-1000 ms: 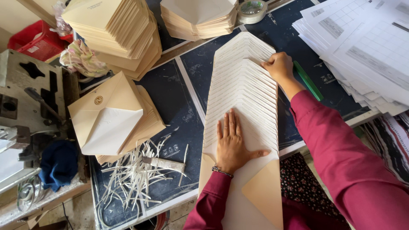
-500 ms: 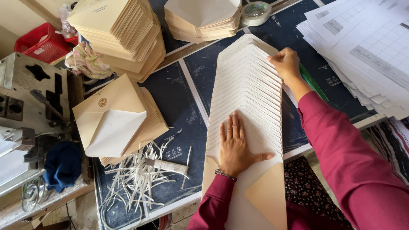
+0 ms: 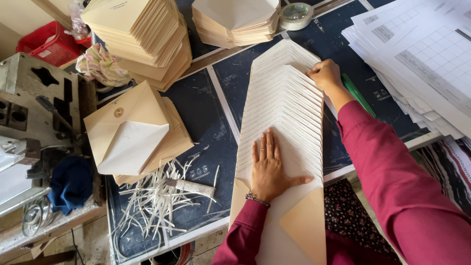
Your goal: The person inserts white papers into a stack of brown envelopes on a table. They use a green tool to smooth the papers and then fold the top flap of each envelope closed.
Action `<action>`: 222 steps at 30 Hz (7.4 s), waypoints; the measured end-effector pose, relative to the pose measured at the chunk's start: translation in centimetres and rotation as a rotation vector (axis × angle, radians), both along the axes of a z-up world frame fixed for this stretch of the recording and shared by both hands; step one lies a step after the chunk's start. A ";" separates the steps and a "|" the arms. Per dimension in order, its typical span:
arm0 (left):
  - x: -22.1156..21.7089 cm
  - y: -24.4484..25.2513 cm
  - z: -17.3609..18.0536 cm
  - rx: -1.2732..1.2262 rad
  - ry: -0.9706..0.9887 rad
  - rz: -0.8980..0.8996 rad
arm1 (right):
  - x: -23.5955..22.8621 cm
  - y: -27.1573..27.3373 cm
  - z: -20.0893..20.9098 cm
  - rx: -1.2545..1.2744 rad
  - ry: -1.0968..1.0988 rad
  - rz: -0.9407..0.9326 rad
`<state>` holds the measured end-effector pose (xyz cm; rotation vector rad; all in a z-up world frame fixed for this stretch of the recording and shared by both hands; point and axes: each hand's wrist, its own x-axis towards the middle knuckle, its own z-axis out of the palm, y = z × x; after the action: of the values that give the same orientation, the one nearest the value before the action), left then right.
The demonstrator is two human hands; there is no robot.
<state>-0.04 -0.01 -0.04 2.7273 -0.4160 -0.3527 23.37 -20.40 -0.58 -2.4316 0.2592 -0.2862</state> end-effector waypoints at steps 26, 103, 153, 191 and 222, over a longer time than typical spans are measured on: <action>0.0 0.2 0.5 -0.024 0.015 -0.010 | -0.7 -0.2 0.7 0.025 -0.234 0.011; 7.6 -0.4 -8.6 -0.027 -0.466 -0.160 | -23.2 1.4 1.4 0.197 0.113 0.590; 16.1 -6.4 -2.4 -0.009 -0.111 -0.059 | 9.8 -7.3 -3.4 -0.002 0.036 -0.038; 15.5 -6.3 -2.4 0.010 -0.117 -0.027 | 10.8 -6.3 -2.5 -0.090 0.032 -0.012; 15.5 -6.1 -2.1 0.005 -0.095 -0.039 | 8.4 -6.3 -1.6 -0.007 -0.329 -0.108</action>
<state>15.48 -6.08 -2.19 2.7515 -0.4950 -0.2347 31.78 -26.70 -2.18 -2.3353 0.2418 -0.7265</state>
